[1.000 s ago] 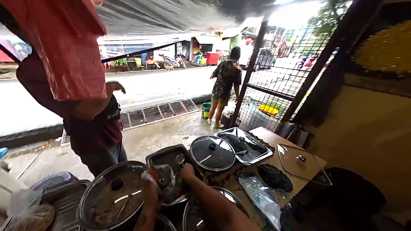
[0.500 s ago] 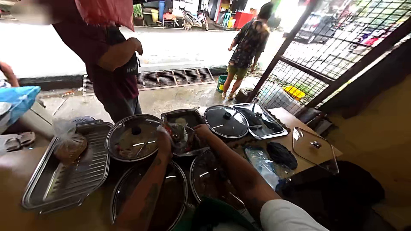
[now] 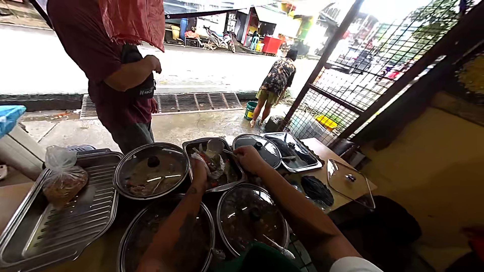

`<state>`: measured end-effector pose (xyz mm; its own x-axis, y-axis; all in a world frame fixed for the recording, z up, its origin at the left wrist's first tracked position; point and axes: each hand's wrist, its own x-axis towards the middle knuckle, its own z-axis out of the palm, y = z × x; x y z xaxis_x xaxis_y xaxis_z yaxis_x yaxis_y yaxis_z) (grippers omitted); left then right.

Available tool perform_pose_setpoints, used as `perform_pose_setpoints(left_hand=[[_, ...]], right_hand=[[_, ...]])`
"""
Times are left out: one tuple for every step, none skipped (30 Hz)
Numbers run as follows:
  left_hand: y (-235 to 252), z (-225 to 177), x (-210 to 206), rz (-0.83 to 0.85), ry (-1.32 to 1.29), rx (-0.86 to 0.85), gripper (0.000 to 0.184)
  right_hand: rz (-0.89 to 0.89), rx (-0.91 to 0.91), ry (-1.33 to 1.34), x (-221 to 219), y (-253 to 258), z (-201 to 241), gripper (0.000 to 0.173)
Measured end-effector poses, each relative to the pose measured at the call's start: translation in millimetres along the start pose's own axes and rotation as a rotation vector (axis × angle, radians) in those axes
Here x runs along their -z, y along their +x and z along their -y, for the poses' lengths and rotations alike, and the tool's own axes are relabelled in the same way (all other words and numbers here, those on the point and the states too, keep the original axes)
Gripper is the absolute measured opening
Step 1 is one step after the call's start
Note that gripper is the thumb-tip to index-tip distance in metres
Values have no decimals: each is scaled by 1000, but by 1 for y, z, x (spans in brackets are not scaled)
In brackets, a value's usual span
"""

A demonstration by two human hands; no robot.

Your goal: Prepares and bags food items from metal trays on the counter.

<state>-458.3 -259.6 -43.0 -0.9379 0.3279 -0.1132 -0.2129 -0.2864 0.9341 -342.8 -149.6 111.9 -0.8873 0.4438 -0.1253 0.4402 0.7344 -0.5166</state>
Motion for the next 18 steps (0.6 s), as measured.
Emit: perform_pose_setpoints(left_hand=[[1,1,-2,-2,-5,1,58],[1,2,-2,4,-9,2,58],[-1,2,-1,13,-9,4,58],[-2,2,2,18,1,-5,59],[-4,1,2,17,13,-22,59],[-5,-2,2,19,27,-43,60],[-6,-4,1,32,45,-69,61],[-6,-7,0,41,58,-88,62],[-8,-9,-1,46,66,-99,63],[-10,-12,-1,52,68,-106,65],[-14,-15,-1,57,58,-112,65],[-15,-19,-1,58,37,-114,65],[-17,-22,0,62,9,-110,64],[-16,-22,2,65,-23,-97,64],[-15,-22,6,73,-48,-81,65],[-14,-23,7,81,-65,-76,66],[-14,-25,9,79,-78,-78,67],[-14,-26,9,78,-82,-89,65]], right_hand=[[-16,4,-112,1,-7,5,35],[-34,-6,-202,1,-11,11,37],[-52,-23,-263,-1,-13,14,39],[-61,-43,-285,-5,-11,14,40],[-60,-66,-275,-10,-7,12,41],[-55,-90,-246,-13,1,7,41],[-43,-116,-218,-17,10,1,41],[-27,-151,-193,-22,20,-4,41],[-9,-189,-168,-28,30,-10,40],[15,-234,-141,-36,38,-15,38],[34,-276,-118,-44,45,-18,36],[41,-310,-91,-51,52,-21,34],[51,-344,-68,-59,59,-25,33],[62,-376,-39,-68,64,-29,33],[66,-398,3,-77,69,-33,33],[64,-419,66,-83,73,-35,34],[64,-442,135,-90,76,-37,34],[62,-460,197,-97,78,-39,36]])
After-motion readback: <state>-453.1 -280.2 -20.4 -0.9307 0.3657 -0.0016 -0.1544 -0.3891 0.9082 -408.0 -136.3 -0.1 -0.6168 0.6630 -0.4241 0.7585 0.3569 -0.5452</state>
